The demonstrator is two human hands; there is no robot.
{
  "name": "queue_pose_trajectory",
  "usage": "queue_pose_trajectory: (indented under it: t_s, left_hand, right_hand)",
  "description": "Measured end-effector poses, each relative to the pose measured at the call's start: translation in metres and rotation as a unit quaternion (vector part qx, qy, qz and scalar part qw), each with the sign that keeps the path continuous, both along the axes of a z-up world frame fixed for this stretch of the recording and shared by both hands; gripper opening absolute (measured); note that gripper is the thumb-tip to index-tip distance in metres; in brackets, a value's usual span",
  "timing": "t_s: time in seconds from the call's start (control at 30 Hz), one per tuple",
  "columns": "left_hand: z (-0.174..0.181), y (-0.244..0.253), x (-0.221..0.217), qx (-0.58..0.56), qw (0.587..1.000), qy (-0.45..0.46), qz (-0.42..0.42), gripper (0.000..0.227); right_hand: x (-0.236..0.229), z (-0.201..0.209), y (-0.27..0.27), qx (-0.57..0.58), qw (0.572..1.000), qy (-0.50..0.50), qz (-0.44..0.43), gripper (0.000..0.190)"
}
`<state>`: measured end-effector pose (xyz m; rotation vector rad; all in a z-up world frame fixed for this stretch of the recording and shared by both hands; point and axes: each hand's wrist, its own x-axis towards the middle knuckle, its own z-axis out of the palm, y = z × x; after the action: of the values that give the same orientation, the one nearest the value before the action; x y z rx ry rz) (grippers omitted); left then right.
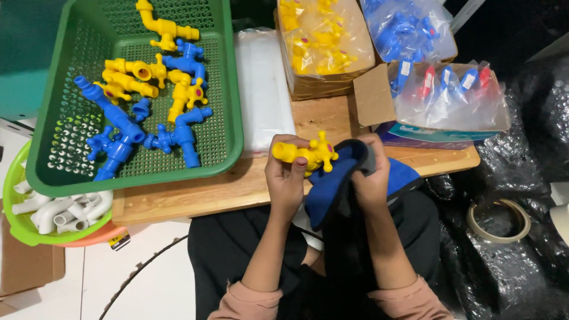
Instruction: The person wipes a yellow plastic faucet with a cloth and places it into a small plastic bag.
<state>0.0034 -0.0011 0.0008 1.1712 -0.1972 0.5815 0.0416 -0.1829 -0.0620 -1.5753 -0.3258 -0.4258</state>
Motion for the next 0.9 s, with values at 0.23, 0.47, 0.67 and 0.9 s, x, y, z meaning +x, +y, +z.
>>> queue_pose_trajectory:
  t_s: [0.23,0.47,0.67,0.9]
  left_hand:
    - [0.012,0.003,-0.004,0.05,0.999,0.01,-0.001,0.044]
    - [-0.005,0.0,0.001,0.065,0.992,-0.004,-0.107,0.033]
    - [-0.013,0.0,-0.001,0.037,0.989,0.007,-0.145,0.035]
    - [-0.002,0.004,-0.005,0.093,0.987,0.057,-0.121,0.044]
  right_hand:
    - [-0.016,0.052,0.034,-0.022,0.999,0.004,0.027,0.027]
    - [-0.017,0.03,0.034,-0.157,0.98,-0.12,0.019,0.03]
    - [-0.013,0.016,0.03,-0.104,0.988,-0.109,0.017,0.045]
    - [-0.026,0.071,0.039,-0.117,0.989,-0.062,0.058,0.018]
